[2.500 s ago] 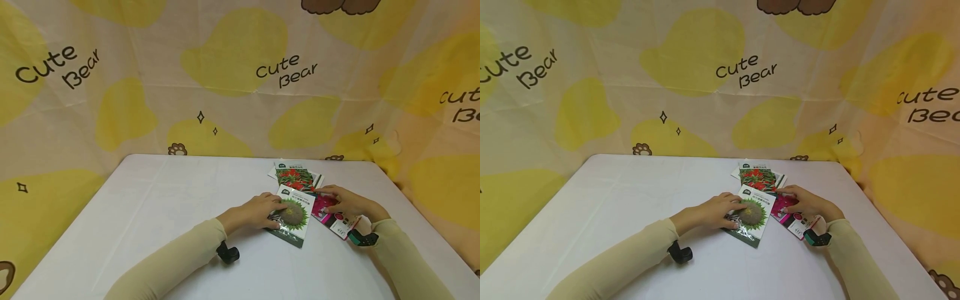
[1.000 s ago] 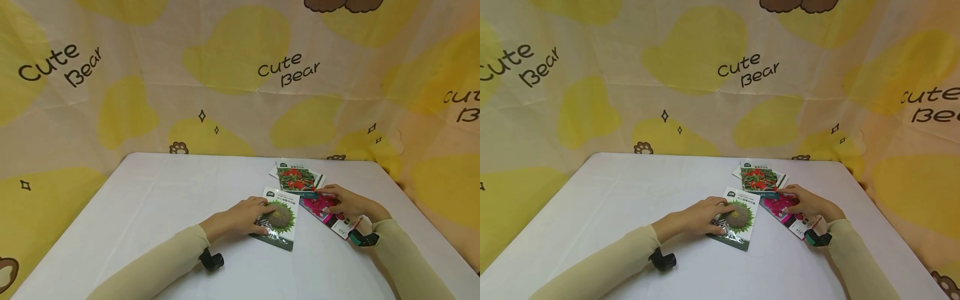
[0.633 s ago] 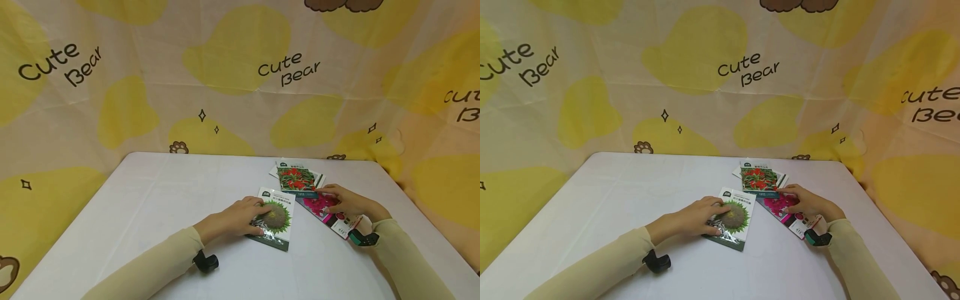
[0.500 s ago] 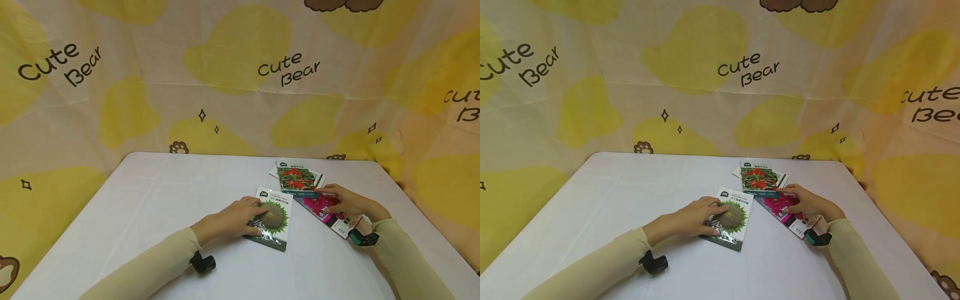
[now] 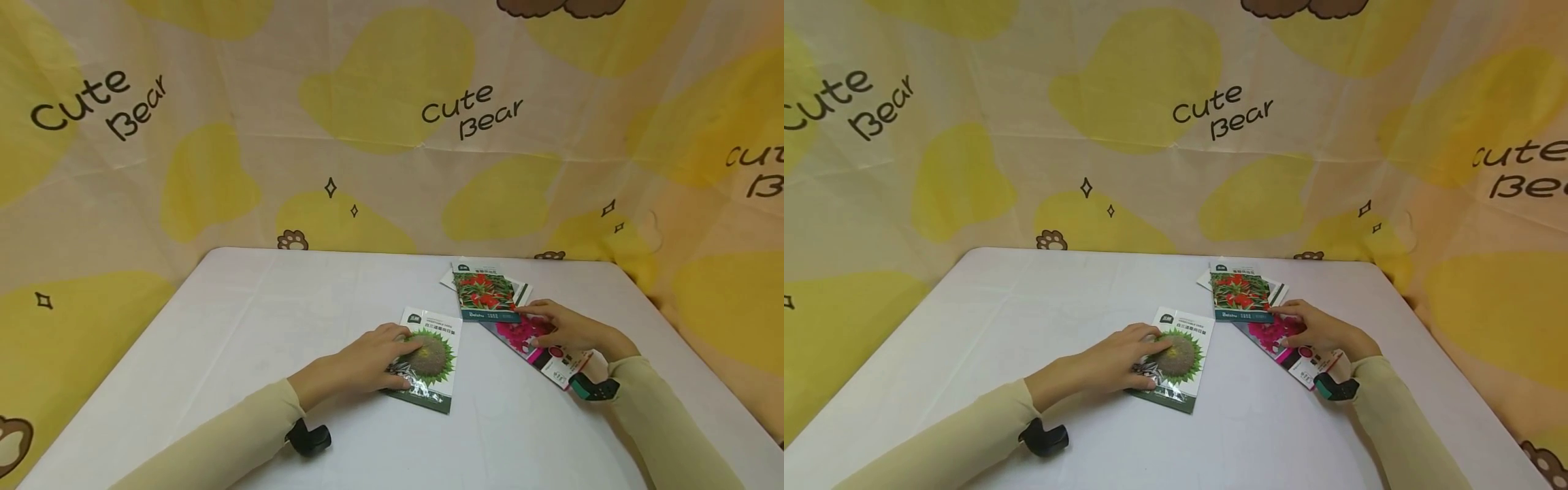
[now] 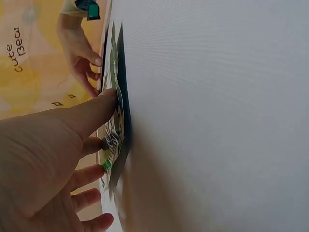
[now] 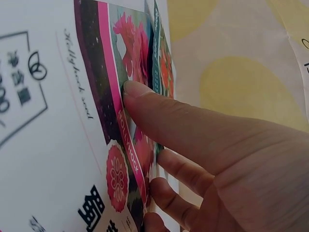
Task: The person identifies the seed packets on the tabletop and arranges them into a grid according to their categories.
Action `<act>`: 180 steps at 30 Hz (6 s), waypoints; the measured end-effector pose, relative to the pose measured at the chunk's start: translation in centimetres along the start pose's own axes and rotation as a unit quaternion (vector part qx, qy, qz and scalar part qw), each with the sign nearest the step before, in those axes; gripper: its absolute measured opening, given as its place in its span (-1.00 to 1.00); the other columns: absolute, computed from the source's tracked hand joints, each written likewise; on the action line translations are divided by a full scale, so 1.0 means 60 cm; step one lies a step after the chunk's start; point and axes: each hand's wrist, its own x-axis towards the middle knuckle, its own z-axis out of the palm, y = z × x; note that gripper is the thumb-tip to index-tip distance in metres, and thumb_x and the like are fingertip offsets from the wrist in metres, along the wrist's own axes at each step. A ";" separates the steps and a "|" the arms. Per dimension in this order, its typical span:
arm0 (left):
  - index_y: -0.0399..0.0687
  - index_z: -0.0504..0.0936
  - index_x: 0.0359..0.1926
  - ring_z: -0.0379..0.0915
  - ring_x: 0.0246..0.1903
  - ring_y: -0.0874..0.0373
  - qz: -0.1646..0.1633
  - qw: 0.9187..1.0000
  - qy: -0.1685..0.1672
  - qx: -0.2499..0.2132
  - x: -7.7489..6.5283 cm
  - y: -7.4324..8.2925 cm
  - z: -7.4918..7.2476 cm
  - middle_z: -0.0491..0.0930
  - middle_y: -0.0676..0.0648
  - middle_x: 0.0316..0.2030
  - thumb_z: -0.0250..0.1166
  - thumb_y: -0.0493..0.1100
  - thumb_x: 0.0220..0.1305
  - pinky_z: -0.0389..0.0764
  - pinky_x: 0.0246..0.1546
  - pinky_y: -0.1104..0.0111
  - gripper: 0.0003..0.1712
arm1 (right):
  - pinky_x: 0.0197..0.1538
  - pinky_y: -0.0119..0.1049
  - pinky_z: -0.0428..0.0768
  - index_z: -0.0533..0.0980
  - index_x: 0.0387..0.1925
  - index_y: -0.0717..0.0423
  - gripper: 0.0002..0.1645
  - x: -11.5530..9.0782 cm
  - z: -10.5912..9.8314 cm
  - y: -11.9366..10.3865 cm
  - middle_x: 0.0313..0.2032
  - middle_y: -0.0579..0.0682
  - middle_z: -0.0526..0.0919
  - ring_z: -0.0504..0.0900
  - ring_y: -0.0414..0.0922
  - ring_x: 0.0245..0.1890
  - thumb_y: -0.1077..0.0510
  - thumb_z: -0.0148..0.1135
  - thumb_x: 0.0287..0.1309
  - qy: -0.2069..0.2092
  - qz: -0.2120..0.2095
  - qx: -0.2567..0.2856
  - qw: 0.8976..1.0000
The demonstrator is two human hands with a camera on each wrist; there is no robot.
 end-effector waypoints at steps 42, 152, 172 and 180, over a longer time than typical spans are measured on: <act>0.17 0.33 0.50 0.19 0.45 -0.20 -0.046 0.997 0.031 -0.050 -0.135 -0.062 -0.008 0.32 -0.19 0.43 0.43 0.16 0.21 0.30 0.36 -0.20 -0.12 | 0.33 0.35 0.36 0.24 0.49 0.18 -0.15 0.003 -0.001 -0.003 0.40 0.43 0.09 0.24 0.37 0.29 0.06 0.36 0.27 -0.001 0.013 0.002 1.000; 0.24 0.53 0.36 0.40 0.25 -0.17 -0.084 0.995 0.046 -0.036 -0.308 -0.144 -0.023 0.42 -0.07 0.32 0.47 0.46 -0.13 0.57 0.03 -0.06 -0.01 | 0.25 0.24 0.49 0.25 0.49 0.13 -0.14 0.003 -0.008 0.002 0.38 0.41 0.22 0.37 0.26 0.19 0.00 0.37 0.27 0.005 0.025 -0.002 1.000; 0.26 0.50 0.38 0.41 0.24 -0.18 -0.077 0.995 0.048 -0.035 -0.308 -0.146 -0.024 0.41 -0.07 0.33 0.45 0.46 -0.09 0.58 0.02 -0.02 -0.01 | 0.26 0.45 0.35 0.30 0.44 0.24 -0.24 0.044 -0.004 -0.014 0.42 0.46 0.23 0.37 0.41 0.28 0.02 0.29 0.34 0.097 -0.021 -0.020 0.995; 0.26 0.51 0.37 0.40 0.24 -0.17 -0.079 0.995 0.046 -0.033 -0.310 -0.147 -0.025 0.41 -0.06 0.33 0.45 0.47 -0.10 0.58 0.01 0.00 -0.01 | 0.40 0.46 0.12 0.26 0.47 0.26 -0.21 0.080 -0.008 -0.026 0.44 0.47 0.20 0.14 0.47 0.45 0.05 0.29 0.34 0.104 -0.019 -0.056 0.993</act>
